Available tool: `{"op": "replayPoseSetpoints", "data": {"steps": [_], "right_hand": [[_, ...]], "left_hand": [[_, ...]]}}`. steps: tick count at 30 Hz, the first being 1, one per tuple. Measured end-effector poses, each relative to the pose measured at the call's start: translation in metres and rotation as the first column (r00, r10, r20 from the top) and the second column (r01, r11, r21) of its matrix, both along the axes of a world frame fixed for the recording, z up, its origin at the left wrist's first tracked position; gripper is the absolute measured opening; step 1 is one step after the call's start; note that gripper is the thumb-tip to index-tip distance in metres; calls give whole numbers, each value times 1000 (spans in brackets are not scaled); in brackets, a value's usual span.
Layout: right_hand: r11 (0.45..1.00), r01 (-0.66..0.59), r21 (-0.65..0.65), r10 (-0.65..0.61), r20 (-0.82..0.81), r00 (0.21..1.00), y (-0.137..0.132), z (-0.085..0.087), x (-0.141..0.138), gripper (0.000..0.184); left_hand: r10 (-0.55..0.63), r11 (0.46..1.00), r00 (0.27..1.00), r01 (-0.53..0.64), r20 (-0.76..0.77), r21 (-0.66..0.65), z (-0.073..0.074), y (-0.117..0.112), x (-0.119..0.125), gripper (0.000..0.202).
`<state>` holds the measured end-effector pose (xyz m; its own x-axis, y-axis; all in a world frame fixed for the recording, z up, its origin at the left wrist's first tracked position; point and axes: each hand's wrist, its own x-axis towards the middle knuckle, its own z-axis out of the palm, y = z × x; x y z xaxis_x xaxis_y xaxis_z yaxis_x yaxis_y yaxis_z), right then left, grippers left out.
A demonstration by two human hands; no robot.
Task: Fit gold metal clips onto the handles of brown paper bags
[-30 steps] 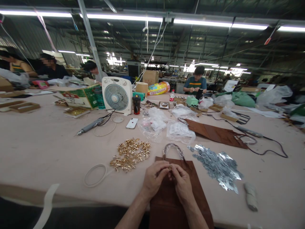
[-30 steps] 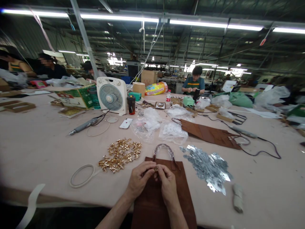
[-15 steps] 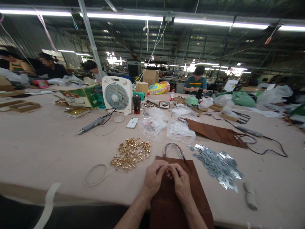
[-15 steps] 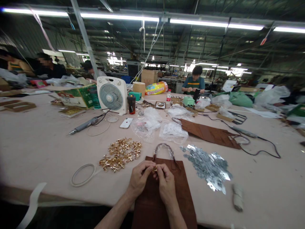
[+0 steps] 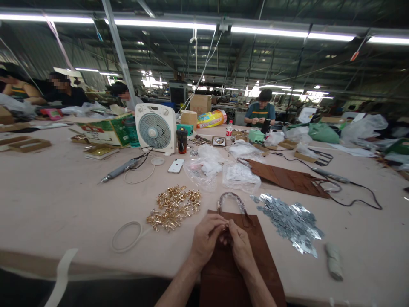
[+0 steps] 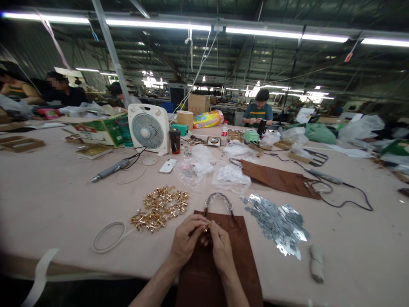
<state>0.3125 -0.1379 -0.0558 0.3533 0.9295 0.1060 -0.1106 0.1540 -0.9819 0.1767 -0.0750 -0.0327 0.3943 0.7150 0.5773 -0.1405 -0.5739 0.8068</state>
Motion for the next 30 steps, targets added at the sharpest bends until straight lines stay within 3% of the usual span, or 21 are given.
{"op": "replayPoseSetpoints", "data": {"steps": [4,8,11,14,17,21,27,30], "right_hand": [[999,-38,20,39,-91,995,-3,4,0,43],[999,14,52,-1,-239,971,-4,9,-3,29],[991,92,96,-55,-337,940,-6,11,0,40],[978,190,87,-146,-366,919,-9,13,15,50],[967,246,59,-227,-226,947,-13,13,41,45],[980,199,21,-200,77,977,-14,10,69,36],[975,221,3,-213,272,938,-13,3,74,37],[966,259,3,-247,306,919,-14,1,73,39]], "left_hand": [[60,996,998,-57,-36,62,-7,2,2,20],[135,987,989,-129,-57,93,-15,7,3,22],[188,982,979,-186,-74,30,-20,10,5,33],[268,961,958,-274,-104,-45,-23,12,7,32],[324,936,939,-336,-112,-110,-25,14,9,31],[351,920,931,-362,-95,-148,-25,14,10,35],[398,896,910,-413,-120,-163,-33,7,12,44],[373,873,925,-377,-74,-309,-37,6,13,54]]}}
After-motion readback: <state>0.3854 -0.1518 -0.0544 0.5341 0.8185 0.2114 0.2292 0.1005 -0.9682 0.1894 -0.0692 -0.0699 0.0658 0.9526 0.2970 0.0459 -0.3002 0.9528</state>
